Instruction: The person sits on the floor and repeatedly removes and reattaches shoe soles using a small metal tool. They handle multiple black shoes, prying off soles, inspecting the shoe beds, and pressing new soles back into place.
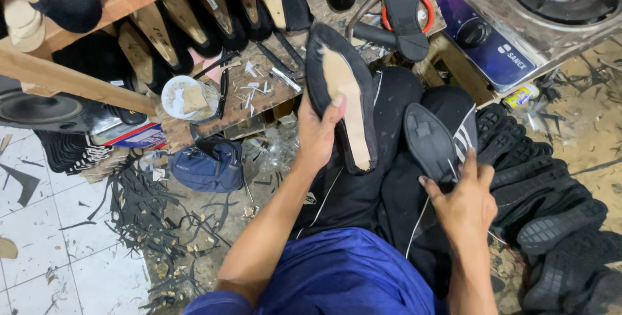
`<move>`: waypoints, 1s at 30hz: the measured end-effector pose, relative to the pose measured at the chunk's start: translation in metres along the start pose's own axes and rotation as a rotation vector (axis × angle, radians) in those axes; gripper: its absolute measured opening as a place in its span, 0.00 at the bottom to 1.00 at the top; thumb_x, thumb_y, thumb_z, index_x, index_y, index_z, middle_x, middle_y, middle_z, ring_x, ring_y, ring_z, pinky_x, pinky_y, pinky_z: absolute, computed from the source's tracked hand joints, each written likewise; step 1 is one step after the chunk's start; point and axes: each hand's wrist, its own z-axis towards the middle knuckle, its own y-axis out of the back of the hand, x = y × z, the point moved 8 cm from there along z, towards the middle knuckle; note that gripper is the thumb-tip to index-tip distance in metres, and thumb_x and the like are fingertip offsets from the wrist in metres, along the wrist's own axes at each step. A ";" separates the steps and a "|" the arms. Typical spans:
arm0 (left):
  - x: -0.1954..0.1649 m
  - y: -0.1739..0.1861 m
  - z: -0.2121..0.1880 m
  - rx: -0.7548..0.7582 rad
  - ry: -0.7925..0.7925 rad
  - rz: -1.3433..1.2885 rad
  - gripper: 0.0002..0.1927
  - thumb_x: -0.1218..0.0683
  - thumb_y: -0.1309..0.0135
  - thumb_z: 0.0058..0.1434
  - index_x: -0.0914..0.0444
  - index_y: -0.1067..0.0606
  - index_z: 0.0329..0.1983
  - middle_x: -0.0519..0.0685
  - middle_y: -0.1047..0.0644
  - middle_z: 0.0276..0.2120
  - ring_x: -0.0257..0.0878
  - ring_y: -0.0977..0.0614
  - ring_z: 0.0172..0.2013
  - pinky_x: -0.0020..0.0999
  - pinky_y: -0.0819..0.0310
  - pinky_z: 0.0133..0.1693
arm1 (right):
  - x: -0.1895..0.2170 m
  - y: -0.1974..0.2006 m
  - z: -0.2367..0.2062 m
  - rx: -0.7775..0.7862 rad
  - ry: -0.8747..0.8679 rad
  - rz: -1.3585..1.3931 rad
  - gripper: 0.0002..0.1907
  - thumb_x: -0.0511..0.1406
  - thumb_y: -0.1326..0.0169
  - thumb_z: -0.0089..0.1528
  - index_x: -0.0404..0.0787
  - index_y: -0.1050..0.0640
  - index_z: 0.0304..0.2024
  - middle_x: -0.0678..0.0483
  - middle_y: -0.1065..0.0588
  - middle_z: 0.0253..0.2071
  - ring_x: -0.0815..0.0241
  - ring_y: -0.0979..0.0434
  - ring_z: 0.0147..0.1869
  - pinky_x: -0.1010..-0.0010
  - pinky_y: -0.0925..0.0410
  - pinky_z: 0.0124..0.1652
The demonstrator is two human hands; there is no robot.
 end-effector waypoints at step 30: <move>-0.099 -0.050 -0.012 0.134 -0.054 0.173 0.22 0.61 0.44 0.68 0.70 0.31 0.65 0.49 0.23 0.50 0.32 0.23 0.49 0.29 0.26 0.54 | 0.078 -0.064 0.007 0.237 -0.043 1.412 0.11 0.27 0.42 0.64 0.36 0.25 0.49 0.60 0.25 0.35 0.77 0.34 0.33 0.84 0.42 0.32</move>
